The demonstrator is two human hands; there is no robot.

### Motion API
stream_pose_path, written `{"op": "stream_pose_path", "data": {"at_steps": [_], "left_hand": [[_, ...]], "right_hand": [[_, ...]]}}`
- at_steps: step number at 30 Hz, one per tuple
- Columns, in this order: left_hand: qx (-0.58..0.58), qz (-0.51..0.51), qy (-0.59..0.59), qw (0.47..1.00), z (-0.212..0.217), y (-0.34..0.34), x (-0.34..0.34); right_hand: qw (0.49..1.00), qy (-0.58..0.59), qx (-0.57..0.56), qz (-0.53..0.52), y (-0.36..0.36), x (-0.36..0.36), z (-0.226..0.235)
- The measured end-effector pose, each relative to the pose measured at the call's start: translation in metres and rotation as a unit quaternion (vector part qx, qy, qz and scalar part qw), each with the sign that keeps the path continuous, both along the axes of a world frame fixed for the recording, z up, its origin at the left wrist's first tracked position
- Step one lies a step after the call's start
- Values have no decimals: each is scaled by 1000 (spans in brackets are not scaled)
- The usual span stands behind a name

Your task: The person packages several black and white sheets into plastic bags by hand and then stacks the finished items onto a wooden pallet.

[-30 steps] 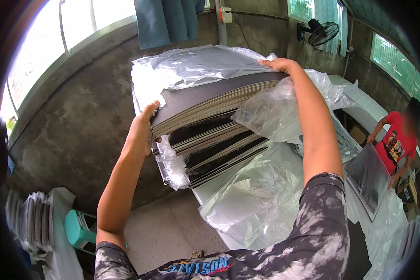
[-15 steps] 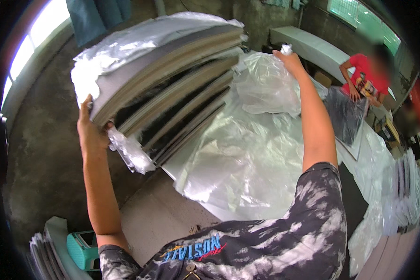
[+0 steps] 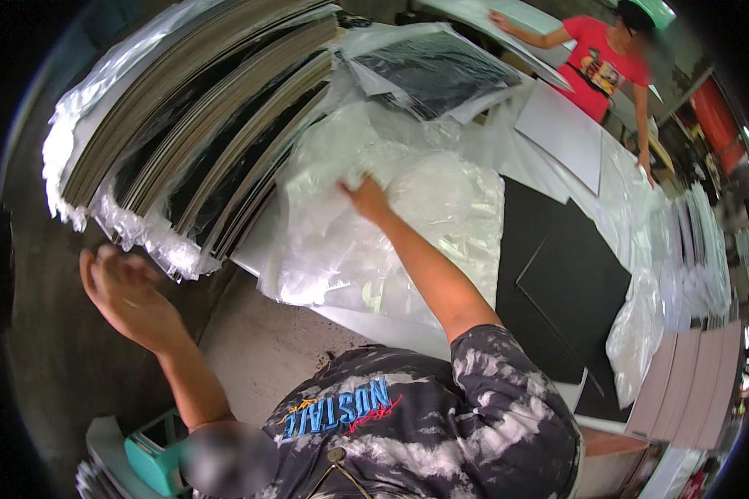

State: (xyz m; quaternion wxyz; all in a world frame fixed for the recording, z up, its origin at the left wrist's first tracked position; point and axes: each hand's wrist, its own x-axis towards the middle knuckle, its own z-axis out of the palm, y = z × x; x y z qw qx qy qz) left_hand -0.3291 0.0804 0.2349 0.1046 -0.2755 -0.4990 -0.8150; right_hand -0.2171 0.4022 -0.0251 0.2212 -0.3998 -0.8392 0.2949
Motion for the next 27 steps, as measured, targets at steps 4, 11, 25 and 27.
{"op": "stream_pose_path", "data": {"at_steps": [4,11,25,27], "left_hand": [[-314,-113,169,927,-101,5,31],[-396,-206,304,842,-188,94,17],[-668,-137,365,633,-277,174,81],[-663,-107,397,625,-289,177,82]], "right_hand": [[976,53,-184,103,-65,7,-20],[956,265,-86,96,-145,55,63],[859,-216,-67,-460,-176,280,-5],[881,-217,-79,-413,-155,274,1]]}}
